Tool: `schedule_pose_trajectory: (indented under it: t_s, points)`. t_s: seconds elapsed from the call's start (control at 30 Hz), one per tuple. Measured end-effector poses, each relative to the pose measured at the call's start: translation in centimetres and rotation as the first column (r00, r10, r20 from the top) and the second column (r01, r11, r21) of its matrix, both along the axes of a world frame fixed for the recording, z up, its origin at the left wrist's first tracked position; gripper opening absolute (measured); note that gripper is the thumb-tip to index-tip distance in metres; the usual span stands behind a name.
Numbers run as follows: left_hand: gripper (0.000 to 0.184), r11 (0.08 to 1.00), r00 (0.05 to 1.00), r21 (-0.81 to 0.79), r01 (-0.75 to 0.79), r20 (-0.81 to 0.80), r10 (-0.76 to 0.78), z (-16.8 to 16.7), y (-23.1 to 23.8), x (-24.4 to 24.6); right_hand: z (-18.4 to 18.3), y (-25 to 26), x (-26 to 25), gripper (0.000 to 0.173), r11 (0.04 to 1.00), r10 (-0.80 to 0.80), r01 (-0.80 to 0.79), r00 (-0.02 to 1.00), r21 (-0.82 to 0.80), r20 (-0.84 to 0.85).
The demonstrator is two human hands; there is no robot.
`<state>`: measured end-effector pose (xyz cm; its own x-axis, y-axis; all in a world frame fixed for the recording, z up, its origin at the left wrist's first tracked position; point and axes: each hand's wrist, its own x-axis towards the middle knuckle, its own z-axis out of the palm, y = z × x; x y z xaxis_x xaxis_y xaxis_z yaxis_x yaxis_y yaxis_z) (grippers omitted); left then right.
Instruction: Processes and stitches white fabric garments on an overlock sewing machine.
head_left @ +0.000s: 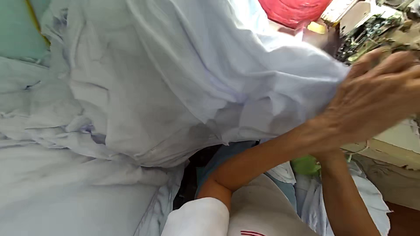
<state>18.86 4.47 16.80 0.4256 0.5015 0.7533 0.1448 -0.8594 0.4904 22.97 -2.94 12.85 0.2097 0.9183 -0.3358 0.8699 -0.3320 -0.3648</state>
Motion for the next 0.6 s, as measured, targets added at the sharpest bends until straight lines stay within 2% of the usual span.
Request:
schedule_pose_trajectory:
  t_s: [0.03,0.07,0.13,0.17,0.23,0.3,0.37,0.43,0.5,0.57,0.6]
  points:
    - [0.024,0.999,1.0,-0.04,0.024,0.006,-0.024,-0.5,0.1,-0.3,-0.1,-0.5,0.9,0.032,0.989,-0.061,0.07,0.996,0.133,-0.072]
    - [0.024,0.998,0.999,-0.055,0.033,0.011,-0.033,-0.8,0.2,-0.8,-0.5,-1.4,2.4,0.029,0.936,-0.026,0.074,0.99,0.344,-0.14]
    - [0.024,0.998,0.999,-0.051,0.038,-0.02,-0.039,-1.1,0.1,-1.6,-0.6,-2.4,5.1,0.009,0.781,0.032,0.155,0.958,0.604,-0.287]
    - [0.023,0.997,0.998,-0.056,0.058,0.005,-0.058,-1.0,0.1,-1.8,-0.3,-3.0,5.9,0.009,0.71,0.063,0.264,0.899,0.653,-0.433]
    - [0.019,0.99,0.991,-0.061,0.128,0.042,-0.126,-0.6,-0.1,-1.6,0.9,-4.0,5.7,0.027,0.584,0.192,0.47,0.712,0.662,-0.676]
    - [0.016,0.976,0.977,-0.07,0.204,0.079,-0.198,-0.2,-0.4,-1.2,1.6,-4.1,3.9,0.032,0.479,0.262,0.624,0.57,0.618,-0.779]
    - [0.015,0.969,0.968,-0.067,0.239,0.088,-0.233,0.5,-0.6,-1.1,1.1,-3.4,2.6,0.028,0.435,0.303,0.711,0.462,0.552,-0.834]
    - [0.013,0.973,0.973,-0.044,0.226,0.066,-0.223,0.8,-0.6,-1.2,0.1,-2.6,1.9,0.026,0.452,0.338,0.725,0.4,0.52,-0.852]
    - [0.013,0.976,0.976,-0.034,0.217,0.014,-0.217,1.0,-0.3,-1.7,-0.8,-2.0,1.2,0.026,0.519,0.335,0.706,0.351,0.482,-0.874]
    - [0.013,0.974,0.973,-0.035,0.222,-0.052,-0.224,1.3,-0.2,-1.9,-2.0,-1.8,0.7,0.021,0.693,0.183,0.627,0.325,0.356,-0.928]
    - [0.015,0.974,0.972,-0.036,0.223,-0.068,-0.225,1.5,-0.4,-1.7,-3.3,-1.3,0.7,0.02,0.801,0.145,0.491,0.395,0.342,-0.907]
